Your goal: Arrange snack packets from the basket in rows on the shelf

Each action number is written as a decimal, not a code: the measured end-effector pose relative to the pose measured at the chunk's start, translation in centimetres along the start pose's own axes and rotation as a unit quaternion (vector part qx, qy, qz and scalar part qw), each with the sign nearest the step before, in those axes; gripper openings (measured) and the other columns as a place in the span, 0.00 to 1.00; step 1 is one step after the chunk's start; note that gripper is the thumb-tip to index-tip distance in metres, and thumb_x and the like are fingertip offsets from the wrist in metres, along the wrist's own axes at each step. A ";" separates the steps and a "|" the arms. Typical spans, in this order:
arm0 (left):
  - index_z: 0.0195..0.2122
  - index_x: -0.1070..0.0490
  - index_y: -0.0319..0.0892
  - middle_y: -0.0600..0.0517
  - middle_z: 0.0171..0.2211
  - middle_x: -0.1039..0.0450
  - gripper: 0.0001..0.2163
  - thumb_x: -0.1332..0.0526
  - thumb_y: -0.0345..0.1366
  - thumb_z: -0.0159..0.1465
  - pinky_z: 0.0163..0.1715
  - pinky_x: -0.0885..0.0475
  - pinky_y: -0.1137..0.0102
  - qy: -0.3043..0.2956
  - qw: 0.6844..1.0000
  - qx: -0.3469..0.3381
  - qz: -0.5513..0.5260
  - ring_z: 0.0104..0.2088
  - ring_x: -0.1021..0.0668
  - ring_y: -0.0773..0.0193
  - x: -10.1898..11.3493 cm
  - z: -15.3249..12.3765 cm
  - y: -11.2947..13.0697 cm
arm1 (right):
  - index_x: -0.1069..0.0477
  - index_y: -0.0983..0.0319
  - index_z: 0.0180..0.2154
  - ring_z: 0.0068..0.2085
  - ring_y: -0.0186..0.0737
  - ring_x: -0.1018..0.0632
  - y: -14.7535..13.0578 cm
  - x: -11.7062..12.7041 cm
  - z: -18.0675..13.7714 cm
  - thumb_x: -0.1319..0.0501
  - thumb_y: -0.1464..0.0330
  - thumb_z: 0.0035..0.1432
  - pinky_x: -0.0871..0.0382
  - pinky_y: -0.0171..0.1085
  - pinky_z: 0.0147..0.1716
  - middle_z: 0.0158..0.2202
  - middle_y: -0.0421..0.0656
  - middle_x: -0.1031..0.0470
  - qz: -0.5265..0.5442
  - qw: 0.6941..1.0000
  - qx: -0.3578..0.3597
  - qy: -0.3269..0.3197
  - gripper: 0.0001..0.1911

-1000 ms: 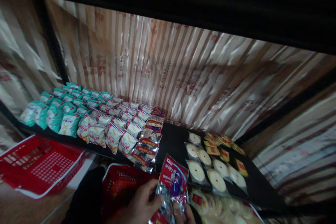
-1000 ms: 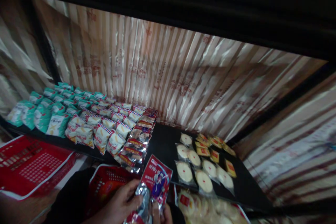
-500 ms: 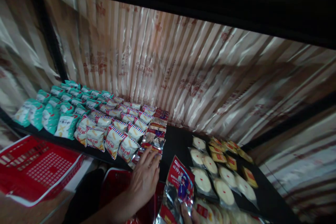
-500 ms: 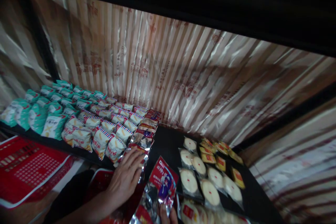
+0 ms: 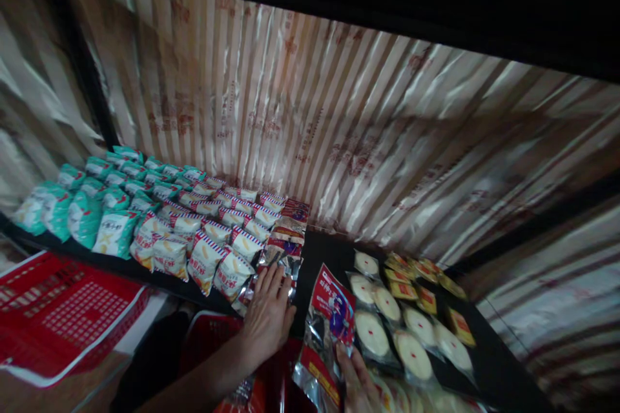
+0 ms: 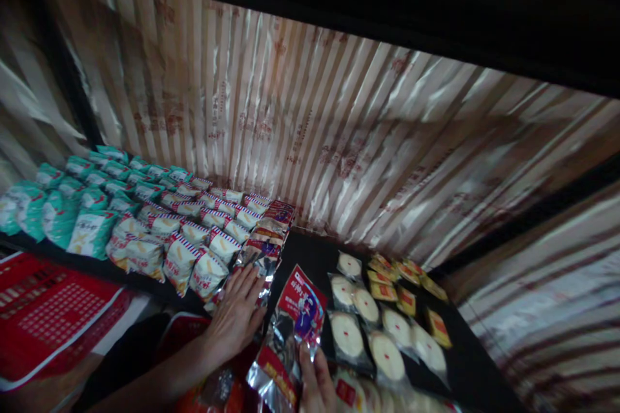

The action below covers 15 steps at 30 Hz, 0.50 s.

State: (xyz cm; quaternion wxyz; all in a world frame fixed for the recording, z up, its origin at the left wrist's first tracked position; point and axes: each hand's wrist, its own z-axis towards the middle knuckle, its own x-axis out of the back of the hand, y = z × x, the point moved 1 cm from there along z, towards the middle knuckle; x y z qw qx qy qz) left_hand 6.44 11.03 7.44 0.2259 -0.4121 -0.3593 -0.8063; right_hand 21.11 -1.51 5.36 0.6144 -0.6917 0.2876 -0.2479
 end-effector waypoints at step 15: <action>0.54 0.37 0.32 0.36 0.59 0.42 0.25 0.45 0.26 0.53 0.56 0.40 0.47 0.034 0.999 0.004 -0.015 0.60 0.41 0.45 -0.3 -0.6 -0.3 | 0.36 0.58 0.48 0.30 0.39 0.22 -7.4 -6.7 5.0 0.33 0.55 0.40 0.29 0.35 0.28 0.34 0.38 0.21 0.059 0.994 -0.047 -0.085 0.32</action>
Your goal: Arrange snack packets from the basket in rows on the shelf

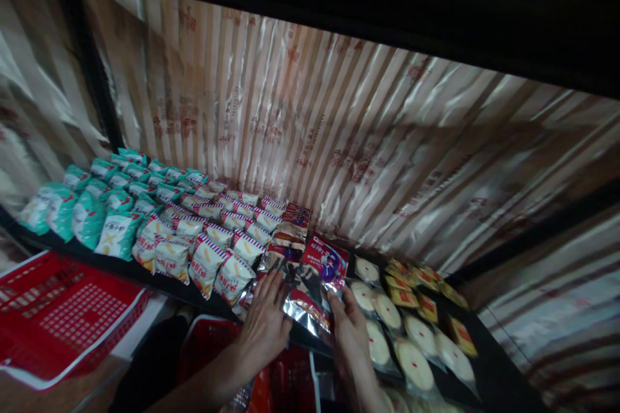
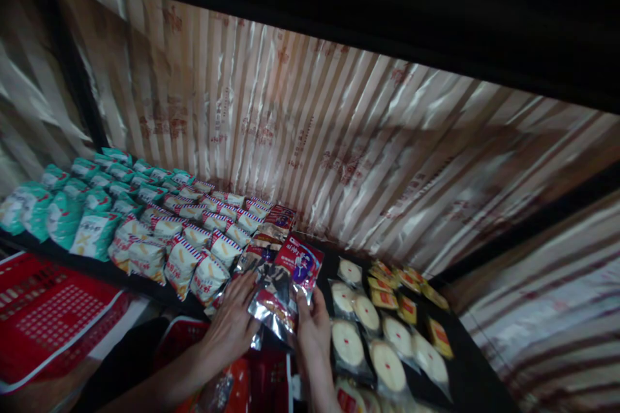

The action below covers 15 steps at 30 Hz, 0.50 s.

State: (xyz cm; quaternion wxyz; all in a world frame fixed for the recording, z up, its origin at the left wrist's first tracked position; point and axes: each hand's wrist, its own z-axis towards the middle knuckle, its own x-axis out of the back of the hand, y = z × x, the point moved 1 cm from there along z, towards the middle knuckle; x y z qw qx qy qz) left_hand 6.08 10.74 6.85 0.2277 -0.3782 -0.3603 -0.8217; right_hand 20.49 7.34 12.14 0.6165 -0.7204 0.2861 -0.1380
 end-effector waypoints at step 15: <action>0.51 0.34 0.38 0.41 0.57 0.38 0.18 0.51 0.25 0.60 0.52 0.32 0.54 0.107 0.993 -0.053 -0.005 0.59 0.39 0.51 1.4 -1.1 -0.1 | 0.43 0.65 0.58 0.42 0.43 0.22 -2.9 -6.6 8.3 0.49 0.66 0.56 0.34 0.34 0.39 0.41 0.49 0.23 -0.540 0.819 0.192 -0.038 0.27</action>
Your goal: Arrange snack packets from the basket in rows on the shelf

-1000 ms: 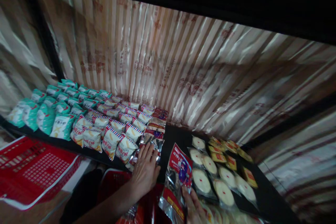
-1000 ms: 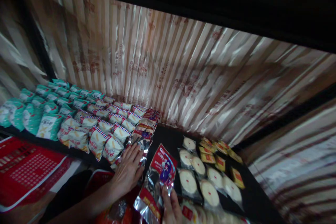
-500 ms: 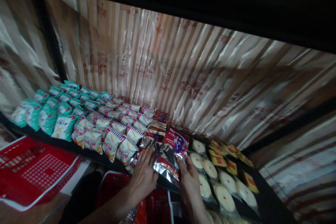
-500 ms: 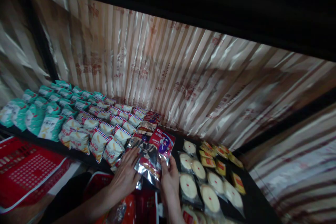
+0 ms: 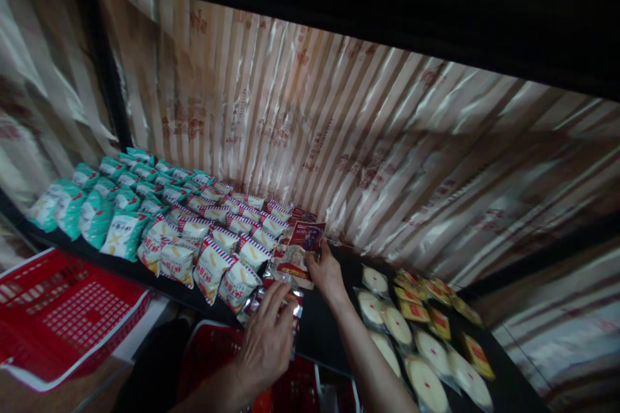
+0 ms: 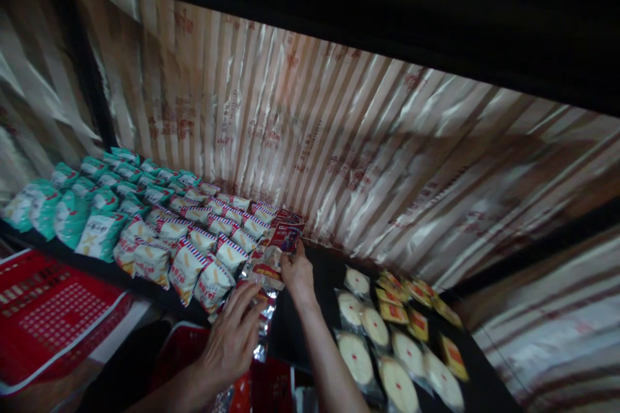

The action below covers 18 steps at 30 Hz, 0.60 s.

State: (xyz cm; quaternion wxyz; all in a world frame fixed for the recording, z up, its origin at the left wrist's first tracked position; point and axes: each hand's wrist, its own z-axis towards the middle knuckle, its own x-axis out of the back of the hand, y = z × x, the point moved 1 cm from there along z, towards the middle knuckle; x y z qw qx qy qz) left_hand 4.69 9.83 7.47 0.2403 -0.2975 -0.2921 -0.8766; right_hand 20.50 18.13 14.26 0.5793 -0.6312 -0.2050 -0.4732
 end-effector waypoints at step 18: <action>0.57 0.40 0.35 0.41 0.59 0.41 0.24 0.50 0.25 0.58 0.55 0.33 0.54 -0.066 0.993 0.074 -0.065 0.60 0.39 0.52 -1.9 1.1 -1.1 | 0.32 0.56 0.50 0.32 0.44 0.21 -3.3 1.3 -1.1 0.54 0.59 0.62 0.33 0.39 0.32 0.32 0.49 0.22 -0.285 0.957 0.054 0.017 0.20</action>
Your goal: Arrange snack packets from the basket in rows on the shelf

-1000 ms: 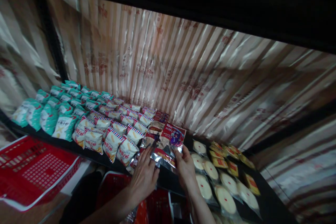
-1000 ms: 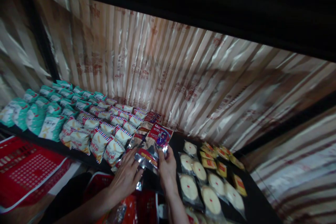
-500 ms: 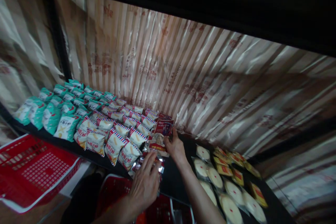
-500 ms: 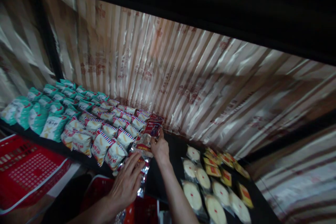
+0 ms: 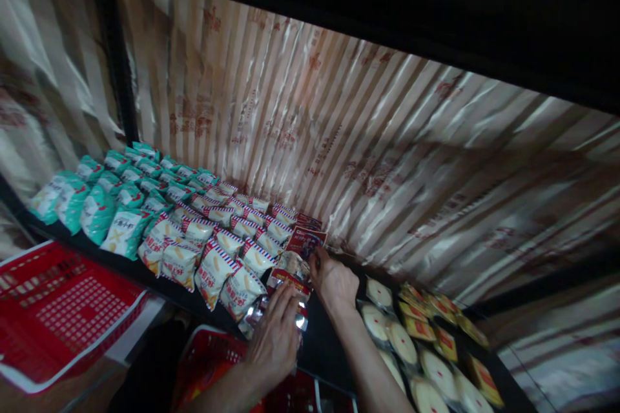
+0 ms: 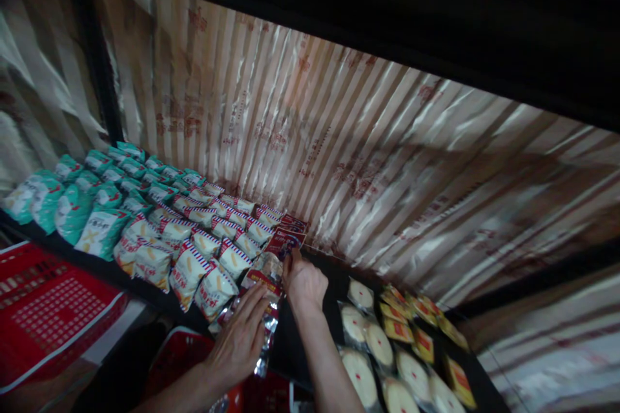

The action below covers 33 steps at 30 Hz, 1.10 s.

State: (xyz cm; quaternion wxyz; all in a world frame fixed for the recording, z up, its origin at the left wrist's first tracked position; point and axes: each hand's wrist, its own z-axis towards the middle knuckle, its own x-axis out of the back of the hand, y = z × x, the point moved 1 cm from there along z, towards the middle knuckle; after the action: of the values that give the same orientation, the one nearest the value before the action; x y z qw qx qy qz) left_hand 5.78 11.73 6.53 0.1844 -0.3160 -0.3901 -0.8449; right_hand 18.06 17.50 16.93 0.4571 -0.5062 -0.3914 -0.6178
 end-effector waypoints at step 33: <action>0.56 0.40 0.35 0.41 0.56 0.36 0.21 0.50 0.27 0.60 0.52 0.31 0.57 0.070 0.996 -0.022 0.047 0.58 0.35 0.53 -1.0 -0.1 -0.9 | 0.30 0.57 0.49 0.59 0.48 0.39 -2.7 -5.4 5.9 0.48 0.61 0.59 0.49 0.47 0.56 0.59 0.46 0.37 0.075 0.986 0.135 -0.070 0.19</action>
State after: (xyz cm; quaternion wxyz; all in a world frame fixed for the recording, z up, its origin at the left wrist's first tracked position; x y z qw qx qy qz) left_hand 6.01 12.32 5.31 0.2440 -0.2785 -0.3421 -0.8636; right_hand 17.44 24.72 12.65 0.5375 -0.5100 -0.4629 -0.4865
